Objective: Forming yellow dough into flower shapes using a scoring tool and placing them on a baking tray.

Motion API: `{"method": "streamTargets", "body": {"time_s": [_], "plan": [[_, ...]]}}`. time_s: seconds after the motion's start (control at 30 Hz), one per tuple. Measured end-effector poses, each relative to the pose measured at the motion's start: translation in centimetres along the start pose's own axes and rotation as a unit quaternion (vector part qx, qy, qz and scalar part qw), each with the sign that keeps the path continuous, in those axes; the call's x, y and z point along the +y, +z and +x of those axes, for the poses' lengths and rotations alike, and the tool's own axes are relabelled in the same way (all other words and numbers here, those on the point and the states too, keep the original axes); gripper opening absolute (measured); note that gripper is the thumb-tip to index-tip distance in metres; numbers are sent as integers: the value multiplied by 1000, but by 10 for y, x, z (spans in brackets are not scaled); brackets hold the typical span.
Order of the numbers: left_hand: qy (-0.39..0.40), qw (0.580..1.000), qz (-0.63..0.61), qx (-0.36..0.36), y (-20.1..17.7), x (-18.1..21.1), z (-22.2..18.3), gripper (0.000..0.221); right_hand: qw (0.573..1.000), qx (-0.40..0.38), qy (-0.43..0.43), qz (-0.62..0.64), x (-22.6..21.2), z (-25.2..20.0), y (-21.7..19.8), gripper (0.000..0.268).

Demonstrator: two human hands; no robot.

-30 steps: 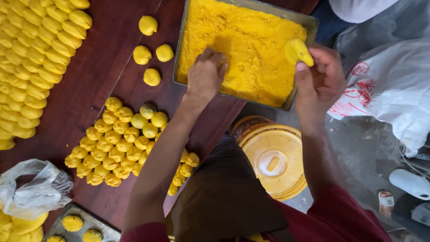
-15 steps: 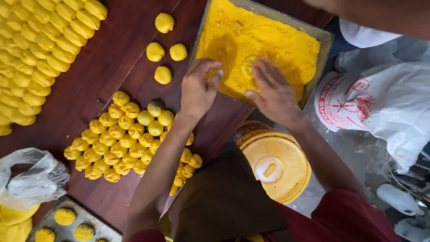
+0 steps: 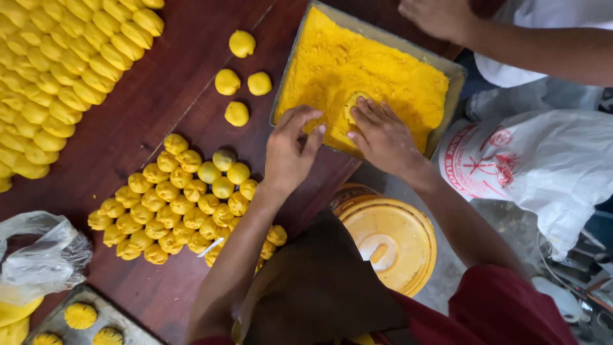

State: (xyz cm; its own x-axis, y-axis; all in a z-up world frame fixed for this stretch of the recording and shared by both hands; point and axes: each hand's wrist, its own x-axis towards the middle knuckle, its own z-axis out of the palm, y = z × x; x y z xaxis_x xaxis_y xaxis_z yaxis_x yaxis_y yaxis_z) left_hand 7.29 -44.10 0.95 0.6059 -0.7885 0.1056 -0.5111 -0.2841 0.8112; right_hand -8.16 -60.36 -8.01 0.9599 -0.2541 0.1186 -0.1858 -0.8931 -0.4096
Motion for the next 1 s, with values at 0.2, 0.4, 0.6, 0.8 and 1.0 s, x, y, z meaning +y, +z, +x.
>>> {"method": "streamTargets", "body": {"time_s": [0.2,0.4,0.6,0.8,1.0], "plan": [[-62,993,-94,37,-10,-7,-18,23,921,138,146,334,34,-15,43,29],[-94,978,-179,52,8,-29,-35,21,646,174,302,679,38,-22,42,22],[-133,950,-281,32,44,-50,-46,37,461,108,230,850,-7,-19,0,22],[-272,873,-403,33,43,-46,-64,46,503,45,226,833,-43,-12,-1,28],[-267,834,-456,161,31,-64,-97,40,582,-16,181,793,-76,-4,30,34]]}}
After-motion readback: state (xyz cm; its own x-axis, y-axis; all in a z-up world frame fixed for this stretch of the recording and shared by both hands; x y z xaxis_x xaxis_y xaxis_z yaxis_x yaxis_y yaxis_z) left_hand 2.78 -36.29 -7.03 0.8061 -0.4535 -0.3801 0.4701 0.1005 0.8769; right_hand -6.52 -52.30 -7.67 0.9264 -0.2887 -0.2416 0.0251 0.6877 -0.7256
